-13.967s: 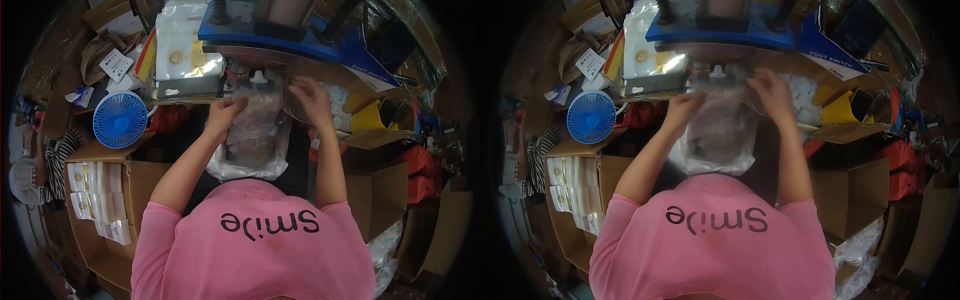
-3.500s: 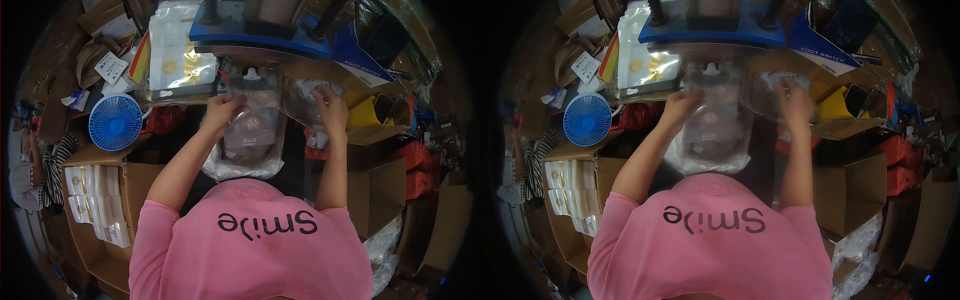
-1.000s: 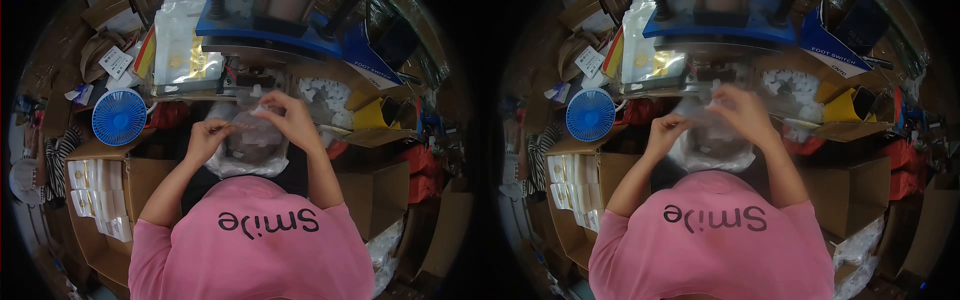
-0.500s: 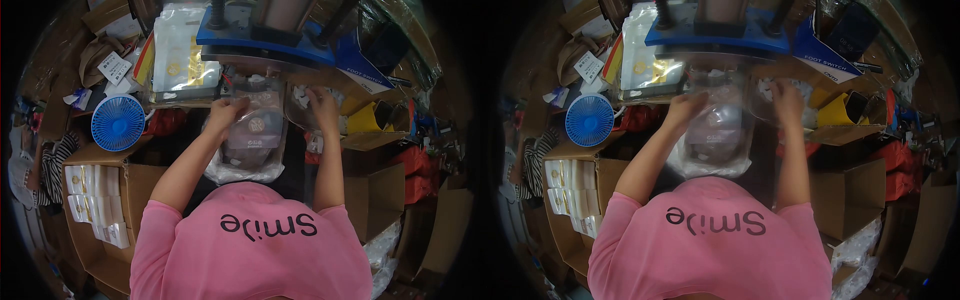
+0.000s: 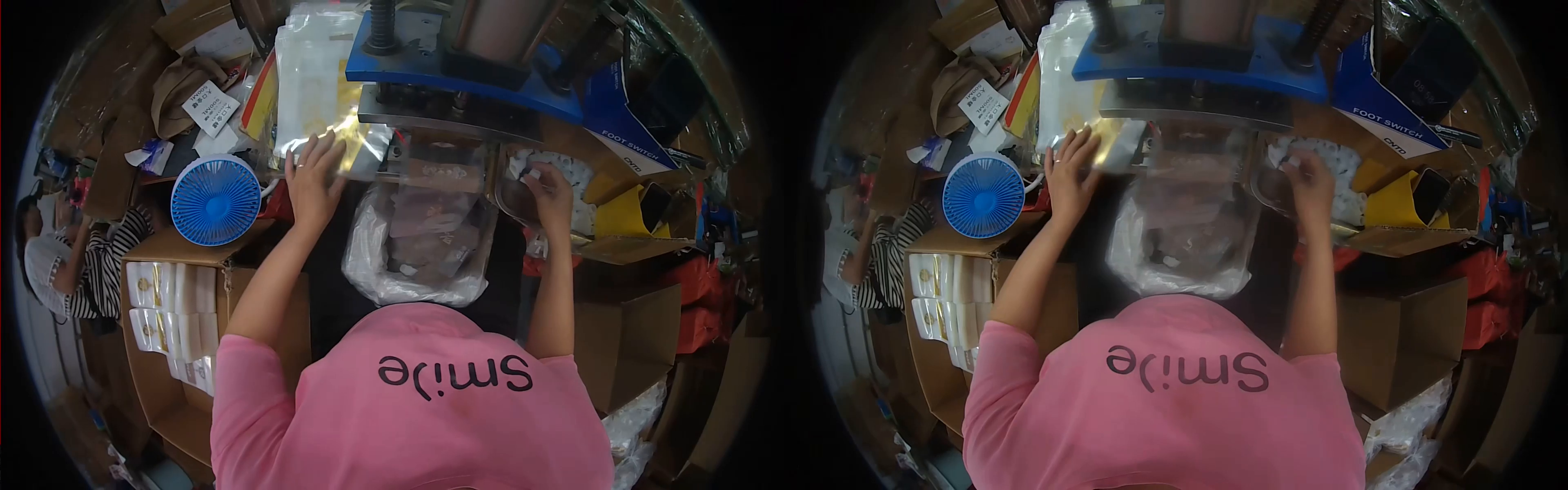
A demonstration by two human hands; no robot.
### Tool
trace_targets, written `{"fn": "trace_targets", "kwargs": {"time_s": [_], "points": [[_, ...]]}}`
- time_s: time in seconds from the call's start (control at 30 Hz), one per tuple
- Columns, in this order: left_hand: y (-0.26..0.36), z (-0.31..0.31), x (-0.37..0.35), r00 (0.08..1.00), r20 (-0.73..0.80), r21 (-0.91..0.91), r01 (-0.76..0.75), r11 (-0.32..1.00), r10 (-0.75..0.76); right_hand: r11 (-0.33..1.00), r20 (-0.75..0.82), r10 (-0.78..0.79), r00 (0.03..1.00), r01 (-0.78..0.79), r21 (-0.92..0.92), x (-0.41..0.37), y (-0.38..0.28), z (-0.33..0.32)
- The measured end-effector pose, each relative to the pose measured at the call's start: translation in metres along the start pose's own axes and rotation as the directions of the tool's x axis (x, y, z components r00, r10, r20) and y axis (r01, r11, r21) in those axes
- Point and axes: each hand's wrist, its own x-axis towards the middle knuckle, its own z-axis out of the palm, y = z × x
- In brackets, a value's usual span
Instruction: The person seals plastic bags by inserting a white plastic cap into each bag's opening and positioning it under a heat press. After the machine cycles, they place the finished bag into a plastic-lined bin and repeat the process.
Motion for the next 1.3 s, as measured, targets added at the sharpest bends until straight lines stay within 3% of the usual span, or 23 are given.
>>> {"fn": "trace_targets", "kwargs": {"time_s": [0.1,0.17,0.2,0.3,0.33,0.4,0.43,0.53,0.6,0.73,0.77,0.8,0.83,0.87,0.93,0.97,1.03,1.07,1.13,1.17,1.23,1.27,1.3], "points": [[0.011,-0.029,-0.004,0.998,-0.060,-0.096,0.006,0.995,-0.012,0.999,0.037,0.020,0.999,-0.021,0.029,-0.002,-0.023,-0.005],[0.024,-0.042,-0.009,0.922,0.217,-0.535,0.387,0.751,-0.321,0.998,0.072,0.048,0.996,-0.052,0.047,-0.003,-0.052,-0.003],[0.029,-0.038,-0.015,0.917,0.228,-0.648,0.393,0.652,-0.327,0.994,0.109,0.067,0.992,-0.076,0.078,-0.005,-0.068,0.001],[0.062,-0.039,-0.026,0.871,0.401,-0.693,0.490,0.529,-0.283,0.973,0.259,0.071,0.963,-0.124,0.195,-0.016,-0.113,0.020],[0.062,-0.030,-0.034,0.860,0.430,-0.619,0.503,0.603,-0.275,0.974,0.260,0.067,0.963,-0.120,0.194,-0.021,-0.122,0.025],[0.072,-0.022,-0.048,0.834,0.502,-0.598,0.526,0.605,-0.230,0.981,0.401,-0.113,0.909,0.038,0.190,-0.029,-0.136,0.037],[0.076,-0.016,-0.055,0.845,0.510,-0.679,0.509,0.529,-0.158,0.980,0.403,-0.118,0.908,0.040,0.196,-0.032,-0.137,0.042],[0.088,-0.017,-0.064,0.809,0.578,-0.711,0.563,0.420,-0.105,0.976,0.528,-0.084,0.845,-0.036,0.213,-0.035,-0.128,0.051],[0.090,-0.012,-0.058,0.784,0.612,-0.697,0.596,0.398,-0.101,0.915,0.569,0.021,0.822,-0.246,0.321,-0.031,-0.116,0.053],[0.098,-0.001,-0.022,0.687,0.700,-0.578,0.705,0.411,-0.195,0.958,0.348,0.006,0.938,-0.105,0.267,-0.012,-0.094,0.046],[0.103,0.000,-0.013,0.691,0.696,-0.583,0.702,0.409,-0.193,0.996,0.207,-0.035,0.978,0.017,0.089,-0.004,-0.082,0.037],[0.108,0.000,-0.003,0.663,0.713,-0.594,0.744,0.305,-0.228,0.988,0.074,-0.106,0.992,0.114,-0.109,0.003,-0.071,0.028],[0.112,0.002,0.004,0.630,0.732,-0.599,0.777,0.195,-0.260,0.986,0.075,-0.112,0.991,0.120,-0.112,0.008,-0.061,0.018],[0.116,0.006,0.008,0.632,0.730,-0.603,0.775,0.191,-0.260,0.979,0.071,-0.038,0.997,0.052,-0.199,0.014,-0.050,0.007],[0.120,0.017,0.013,0.600,0.733,-0.648,0.760,-0.059,-0.320,0.958,0.065,0.030,0.997,-0.010,-0.285,0.019,-0.031,-0.002],[0.118,0.024,0.011,0.601,0.730,-0.651,0.756,-0.062,-0.326,0.943,0.086,0.052,0.995,-0.020,-0.332,0.021,-0.022,-0.001],[0.112,0.031,0.007,0.613,0.733,-0.648,0.761,-0.030,-0.295,0.930,0.120,0.071,0.990,-0.022,-0.368,0.021,-0.013,0.008],[0.105,0.033,0.007,0.608,0.731,-0.647,0.762,-0.029,-0.310,0.925,0.075,-0.042,0.996,0.067,-0.374,0.018,-0.008,0.013],[0.096,0.024,0.013,0.754,0.627,-0.689,0.654,0.312,-0.197,0.916,0.046,-0.149,0.988,0.155,-0.370,0.011,-0.009,0.023],[0.089,0.016,0.020,0.748,0.628,-0.680,0.661,0.317,-0.213,0.893,0.042,-0.165,0.985,0.168,-0.417,0.010,-0.014,0.026],[0.068,-0.006,0.041,0.896,0.348,-0.520,0.429,0.739,-0.276,0.874,0.043,-0.184,0.982,0.184,-0.449,0.010,-0.024,0.029],[0.049,-0.003,0.042,0.974,0.128,-0.312,0.221,0.924,-0.189,0.929,0.082,-0.093,0.992,0.116,-0.351,0.010,-0.027,0.026],[0.030,0.003,0.037,0.998,-0.059,-0.035,0.024,0.999,-0.026,0.967,0.128,-0.005,0.992,0.038,-0.254,0.009,-0.027,0.024]]}}
